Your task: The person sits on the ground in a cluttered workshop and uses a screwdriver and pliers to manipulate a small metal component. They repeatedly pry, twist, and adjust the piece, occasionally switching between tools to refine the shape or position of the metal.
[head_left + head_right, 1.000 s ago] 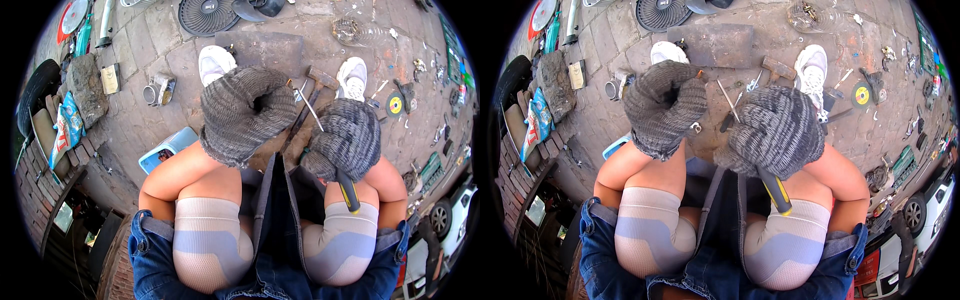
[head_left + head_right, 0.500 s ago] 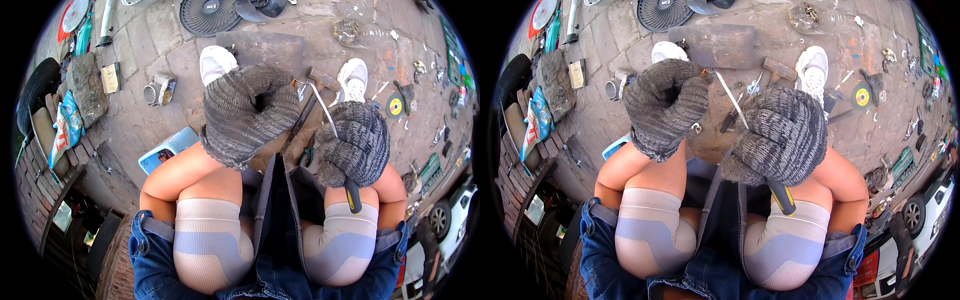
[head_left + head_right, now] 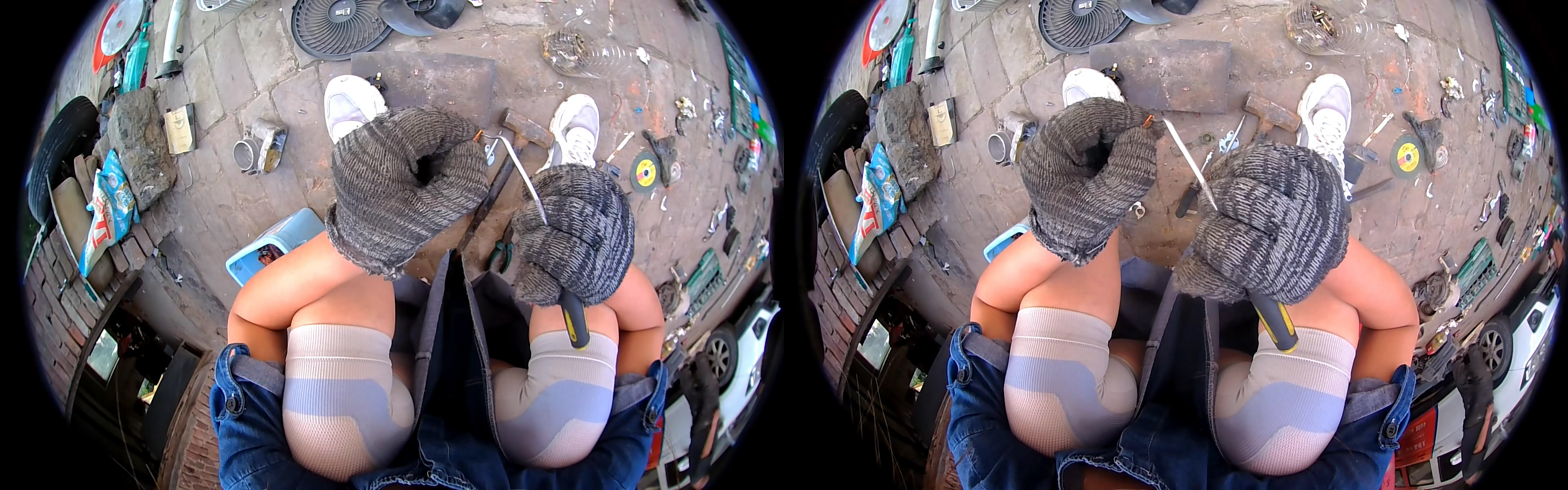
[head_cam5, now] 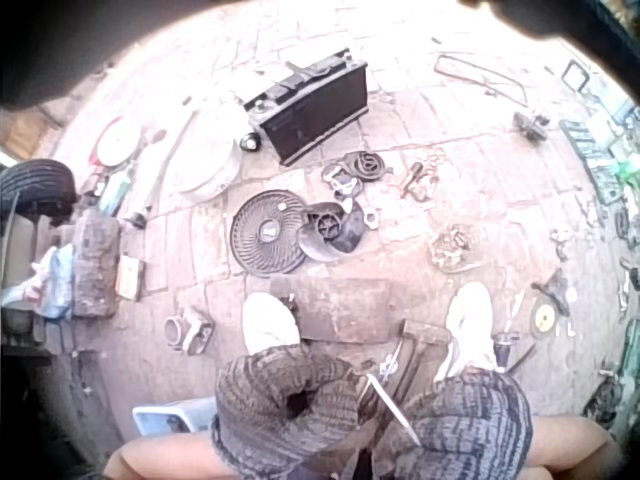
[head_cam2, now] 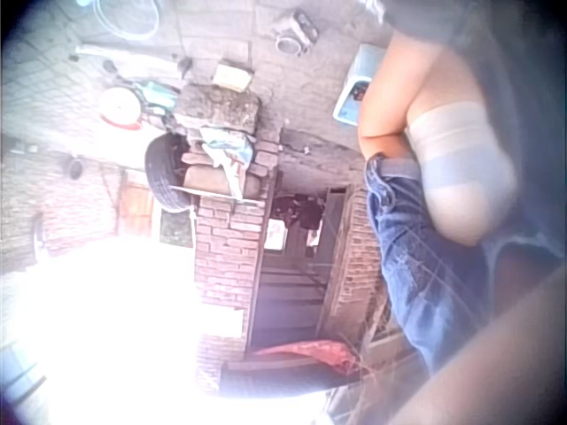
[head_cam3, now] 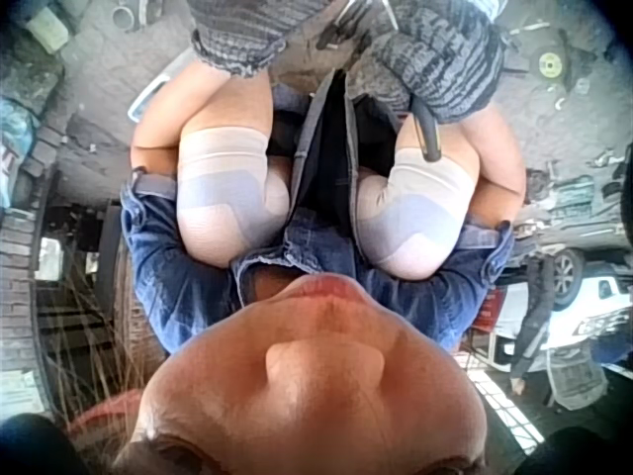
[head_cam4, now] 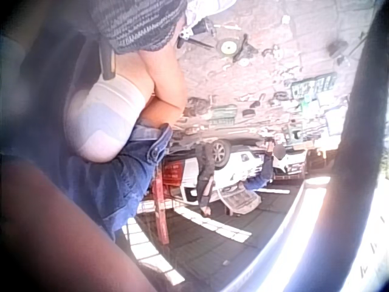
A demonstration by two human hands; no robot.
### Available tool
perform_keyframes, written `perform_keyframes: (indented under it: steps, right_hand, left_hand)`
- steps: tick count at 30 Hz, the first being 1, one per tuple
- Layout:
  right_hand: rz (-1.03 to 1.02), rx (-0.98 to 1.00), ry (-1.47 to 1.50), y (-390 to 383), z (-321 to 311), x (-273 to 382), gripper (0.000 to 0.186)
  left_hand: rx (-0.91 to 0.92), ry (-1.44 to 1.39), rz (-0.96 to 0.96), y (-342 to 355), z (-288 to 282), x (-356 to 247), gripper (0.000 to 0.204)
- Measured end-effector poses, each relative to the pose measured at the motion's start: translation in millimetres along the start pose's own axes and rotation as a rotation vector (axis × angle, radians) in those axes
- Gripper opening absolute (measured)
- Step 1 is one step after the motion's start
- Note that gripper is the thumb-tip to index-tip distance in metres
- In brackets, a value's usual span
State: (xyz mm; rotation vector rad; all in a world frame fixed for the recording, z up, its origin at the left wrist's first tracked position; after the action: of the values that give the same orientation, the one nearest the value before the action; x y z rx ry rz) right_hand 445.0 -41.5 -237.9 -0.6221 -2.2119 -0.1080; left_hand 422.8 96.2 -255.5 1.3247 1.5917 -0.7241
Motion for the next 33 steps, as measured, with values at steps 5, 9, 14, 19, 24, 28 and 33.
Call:
perform_keyframes:
  steps: [5,9,14,19,24,28,33]
  right_hand:
    - [-0.006,-0.048,0.047,-3,-3,0,0.02]
    - [0.02,-0.041,0.064,-3,-2,-1,0.02]
    - [0.064,0.059,0.018,-4,9,-8,0.022]
    - [-0.231,0.089,-0.088,-2,18,3,0.025]
    - [-0.287,0.024,-0.147,7,13,16,0.026]
    - [-0.187,0.02,-0.165,6,15,8,0.025]
    - [-0.128,0.012,-0.138,6,22,2,0.023]
  left_hand:
    - [0.017,0.054,0.047,2,0,-4,0.013]
    - [-0.002,0.034,0.073,2,-1,-6,0.014]
    - [0.005,0.041,0.062,2,-1,-4,0.013]
    - [0.028,0.124,0.062,3,-1,-5,0.011]
    - [-0.05,0.094,0.012,-4,-3,6,0.017]
    - [-0.05,0.036,-0.001,-5,-2,8,0.018]
    - [-0.042,-0.171,-0.166,-9,2,17,0.018]
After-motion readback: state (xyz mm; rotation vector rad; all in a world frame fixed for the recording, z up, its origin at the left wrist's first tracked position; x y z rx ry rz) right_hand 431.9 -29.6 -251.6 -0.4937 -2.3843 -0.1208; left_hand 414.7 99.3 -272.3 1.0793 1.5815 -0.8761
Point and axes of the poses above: each hand's wrist, its own y-axis towards the middle knuckle, its own z-axis out of the palm, x = y × z, the point moved 10 cm from there along y, towards the middle knuckle, and after that the axes turned 15 degrees about z, right-handed, at the moved point
